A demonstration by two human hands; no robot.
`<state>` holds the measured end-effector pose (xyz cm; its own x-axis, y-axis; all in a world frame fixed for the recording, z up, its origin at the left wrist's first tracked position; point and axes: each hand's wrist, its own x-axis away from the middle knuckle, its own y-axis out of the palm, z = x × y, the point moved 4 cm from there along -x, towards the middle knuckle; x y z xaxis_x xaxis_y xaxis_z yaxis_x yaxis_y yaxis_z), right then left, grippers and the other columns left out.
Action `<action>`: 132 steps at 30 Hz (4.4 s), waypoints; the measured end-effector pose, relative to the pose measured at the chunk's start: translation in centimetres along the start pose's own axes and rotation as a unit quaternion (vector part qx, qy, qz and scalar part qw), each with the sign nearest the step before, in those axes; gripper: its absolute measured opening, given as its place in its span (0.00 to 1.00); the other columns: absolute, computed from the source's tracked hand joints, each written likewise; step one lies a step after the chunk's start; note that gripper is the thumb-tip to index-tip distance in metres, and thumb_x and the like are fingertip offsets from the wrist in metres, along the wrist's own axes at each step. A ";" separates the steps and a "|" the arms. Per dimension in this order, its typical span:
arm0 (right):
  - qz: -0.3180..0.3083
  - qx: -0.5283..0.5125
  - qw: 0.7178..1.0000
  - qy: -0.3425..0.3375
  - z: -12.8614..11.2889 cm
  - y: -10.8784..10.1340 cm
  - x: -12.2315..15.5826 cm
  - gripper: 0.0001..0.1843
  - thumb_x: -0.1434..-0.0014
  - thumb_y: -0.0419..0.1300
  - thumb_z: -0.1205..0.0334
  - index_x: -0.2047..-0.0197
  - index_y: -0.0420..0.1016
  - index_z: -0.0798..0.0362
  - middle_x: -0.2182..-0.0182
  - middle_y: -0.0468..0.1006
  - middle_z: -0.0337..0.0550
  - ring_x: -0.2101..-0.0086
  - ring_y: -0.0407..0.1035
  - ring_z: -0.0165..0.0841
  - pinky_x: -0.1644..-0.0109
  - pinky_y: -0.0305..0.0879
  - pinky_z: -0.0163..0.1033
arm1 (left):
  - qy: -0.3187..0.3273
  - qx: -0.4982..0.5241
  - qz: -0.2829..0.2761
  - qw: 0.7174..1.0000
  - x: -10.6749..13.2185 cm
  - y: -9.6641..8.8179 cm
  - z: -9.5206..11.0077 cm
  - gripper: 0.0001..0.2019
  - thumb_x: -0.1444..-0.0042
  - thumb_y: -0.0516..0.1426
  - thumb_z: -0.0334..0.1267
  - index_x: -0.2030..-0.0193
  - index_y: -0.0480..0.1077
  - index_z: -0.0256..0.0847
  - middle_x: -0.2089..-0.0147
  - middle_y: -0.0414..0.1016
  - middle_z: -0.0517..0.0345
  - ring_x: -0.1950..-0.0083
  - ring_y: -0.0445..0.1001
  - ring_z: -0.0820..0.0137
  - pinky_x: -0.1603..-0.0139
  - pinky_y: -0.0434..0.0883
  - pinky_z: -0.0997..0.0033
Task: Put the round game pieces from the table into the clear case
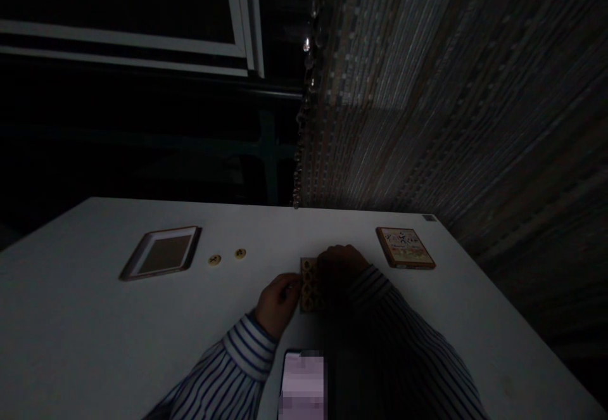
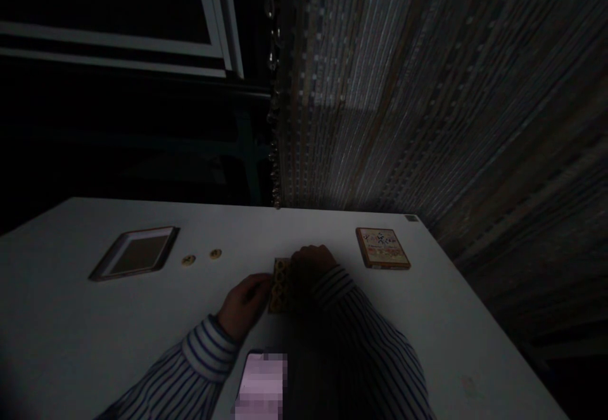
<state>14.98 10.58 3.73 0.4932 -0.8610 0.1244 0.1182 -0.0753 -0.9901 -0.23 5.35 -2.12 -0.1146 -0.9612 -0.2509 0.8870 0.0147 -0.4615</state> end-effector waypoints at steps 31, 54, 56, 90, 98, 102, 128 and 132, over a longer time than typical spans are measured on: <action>-0.096 -0.028 0.988 0.119 4.7 2.3 0.7 0.16 0.45 0.47 0.62 0.59 0.71 0.55 0.62 0.75 0.54 0.62 0.70 0.40 0.63 0.62 0.40 | 0.128 -0.041 -0.097 0.986 1.3 0.7 0.5 0.36 0.60 0.61 0.35 0.43 0.51 0.39 0.43 0.58 0.41 0.42 0.57 0.57 0.43 0.58 0.51; -0.089 -0.021 0.990 0.103 4.7 2.7 0.2 0.15 0.45 0.47 0.62 0.61 0.72 0.58 0.63 0.74 0.55 0.61 0.69 0.39 0.62 0.62 0.38 | 0.155 -0.067 -0.080 0.982 1.4 1.3 -1.3 0.33 0.56 0.57 0.32 0.42 0.51 0.42 0.42 0.58 0.45 0.41 0.56 0.59 0.43 0.58 0.51; -0.092 -0.022 0.990 0.104 4.7 2.7 0.2 0.15 0.45 0.48 0.62 0.61 0.72 0.58 0.63 0.74 0.55 0.61 0.69 0.38 0.62 0.62 0.37 | 0.160 -0.063 -0.077 0.982 1.4 1.3 -1.3 0.33 0.56 0.57 0.32 0.42 0.51 0.43 0.42 0.58 0.45 0.41 0.56 0.59 0.44 0.58 0.51; -0.096 -0.050 0.989 0.099 5.0 2.8 0.0 0.17 0.46 0.48 0.62 0.57 0.71 0.57 0.60 0.74 0.54 0.60 0.69 0.40 0.61 0.62 0.38 | 0.169 -0.068 -0.069 0.981 1.4 1.0 -1.3 0.33 0.57 0.58 0.33 0.42 0.52 0.44 0.43 0.59 0.46 0.42 0.58 0.58 0.44 0.60 0.51; -0.051 -0.066 0.988 0.129 5.1 1.5 0.9 0.18 0.46 0.47 0.62 0.54 0.70 0.54 0.59 0.74 0.52 0.59 0.68 0.39 0.61 0.61 0.38 | 0.146 -0.061 -0.062 0.986 1.3 -0.1 0.6 0.28 0.55 0.58 0.38 0.45 0.56 0.40 0.45 0.63 0.45 0.44 0.62 0.60 0.45 0.62 0.54; -0.012 -0.070 0.989 0.132 4.9 0.4 1.5 0.18 0.45 0.47 0.62 0.55 0.70 0.54 0.61 0.75 0.51 0.60 0.69 0.38 0.60 0.60 0.38 | 0.089 -0.035 -0.014 0.995 1.0 -1.3 1.3 0.20 0.52 0.56 0.39 0.50 0.62 0.39 0.51 0.69 0.48 0.51 0.69 0.65 0.50 0.67 0.61; 0.083 -0.056 0.992 -0.079 -8.9 -5.0 -1.6 0.17 0.45 0.45 0.61 0.57 0.70 0.51 0.63 0.76 0.46 0.63 0.69 0.36 0.61 0.60 0.39 | -0.048 -0.088 0.217 0.971 -1.2 -15.2 -3.8 0.13 0.53 0.53 0.45 0.67 0.70 0.37 0.67 0.76 0.53 0.65 0.74 0.67 0.62 0.71 0.68; 0.090 -0.044 0.989 -0.107 -11.6 -4.4 -3.2 0.15 0.46 0.46 0.62 0.60 0.71 0.52 0.64 0.75 0.46 0.63 0.68 0.35 0.62 0.59 0.39 | -0.022 -0.153 0.256 0.954 -1.2 -16.0 -5.9 0.13 0.51 0.52 0.43 0.64 0.70 0.38 0.67 0.76 0.52 0.65 0.74 0.66 0.63 0.71 0.67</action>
<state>2.87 7.83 6.96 0.6723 -0.7383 -0.0536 -0.0599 0.0179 -0.9980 -16.94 7.88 0.55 0.3231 -0.8169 -0.4777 0.6489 0.5587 -0.5165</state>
